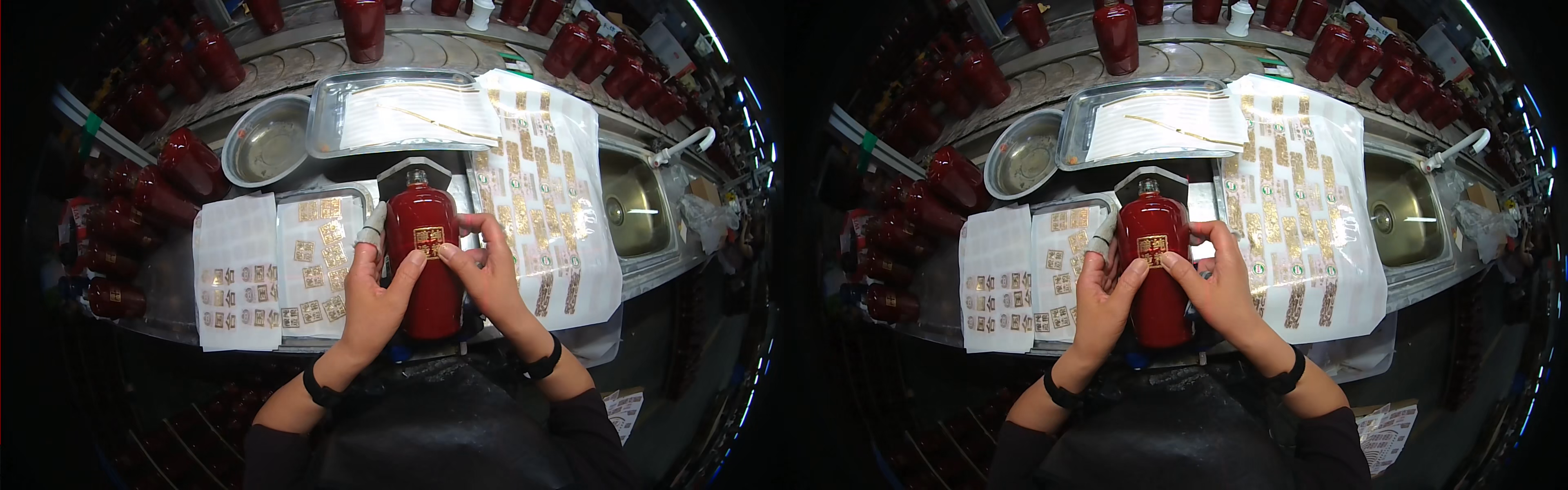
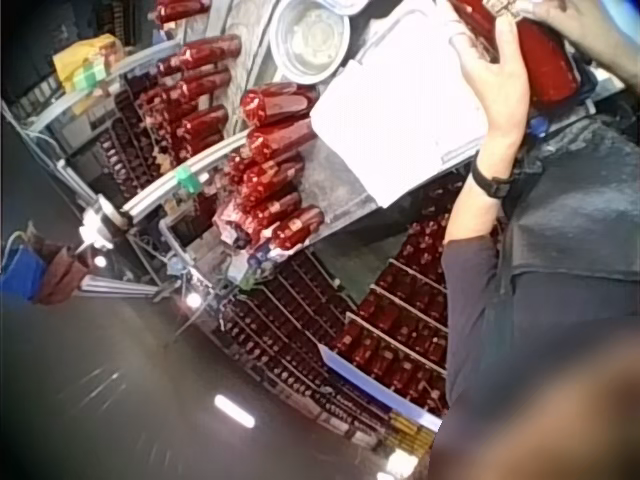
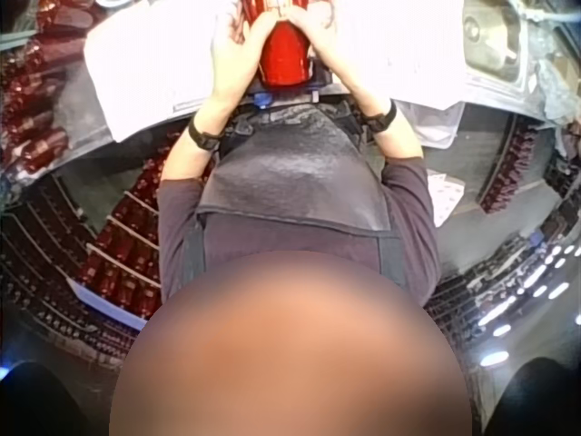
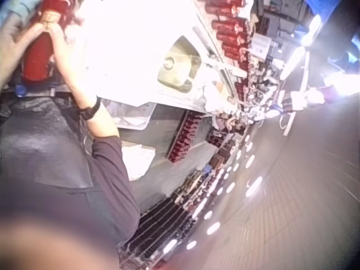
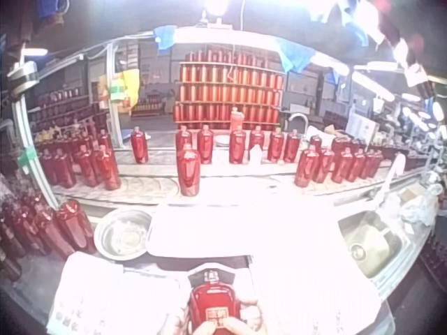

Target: Applying labels and smoothing them onto red bottles on an assembly line.

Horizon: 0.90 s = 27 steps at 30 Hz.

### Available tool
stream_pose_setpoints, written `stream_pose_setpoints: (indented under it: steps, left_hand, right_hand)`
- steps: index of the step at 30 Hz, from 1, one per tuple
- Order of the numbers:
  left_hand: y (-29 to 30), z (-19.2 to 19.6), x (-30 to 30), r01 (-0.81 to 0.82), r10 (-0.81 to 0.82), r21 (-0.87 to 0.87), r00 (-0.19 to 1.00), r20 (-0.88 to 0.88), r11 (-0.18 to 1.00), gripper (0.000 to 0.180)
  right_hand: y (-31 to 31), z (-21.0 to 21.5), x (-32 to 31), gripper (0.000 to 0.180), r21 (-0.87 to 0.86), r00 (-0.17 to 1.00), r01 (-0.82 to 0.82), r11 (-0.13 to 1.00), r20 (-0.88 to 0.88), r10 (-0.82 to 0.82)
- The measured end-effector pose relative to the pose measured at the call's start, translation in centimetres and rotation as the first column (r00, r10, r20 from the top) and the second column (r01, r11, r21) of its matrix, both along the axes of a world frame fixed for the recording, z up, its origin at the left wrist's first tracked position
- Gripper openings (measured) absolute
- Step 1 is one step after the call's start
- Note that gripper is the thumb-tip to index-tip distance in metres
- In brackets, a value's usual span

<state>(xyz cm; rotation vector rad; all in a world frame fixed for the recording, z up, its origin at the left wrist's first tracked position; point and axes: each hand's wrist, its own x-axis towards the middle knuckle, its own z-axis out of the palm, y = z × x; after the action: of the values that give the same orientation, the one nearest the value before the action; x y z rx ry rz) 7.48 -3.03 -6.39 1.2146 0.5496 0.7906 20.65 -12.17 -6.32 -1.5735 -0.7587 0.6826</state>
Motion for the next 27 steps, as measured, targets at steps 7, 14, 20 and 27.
stream_pose_setpoints:
  steps: [7, 14, 20, 27]
  left_hand:
    - [0.3, -0.5, 0.0, 0.000, 0.001, 0.053, 1.000, -0.011, 0.999, 0.059]
    - [1.4, -0.3, -0.7, 0.057, -0.048, -0.230, 0.998, 0.043, 0.971, 0.050]
    - [0.8, -0.1, -0.1, 0.050, -0.044, -0.125, 0.998, 0.048, 0.991, 0.057]
    - [0.7, 0.2, -0.2, 0.029, -0.025, -0.085, 0.999, 0.042, 0.996, 0.059]
  right_hand:
    - [0.1, -0.3, 0.4, 0.041, 0.018, 0.999, -0.031, 0.999, 0.007, 0.031]
    - [-0.4, 0.4, 1.7, 0.029, 0.098, 0.942, -0.105, 0.990, -0.309, 0.131]
    - [0.0, 0.0, 0.5, 0.045, 0.027, 0.997, -0.026, 0.999, -0.074, 0.028]
    - [0.1, 0.4, 0.1, 0.050, -0.027, 0.998, 0.002, 1.000, 0.066, 0.000]
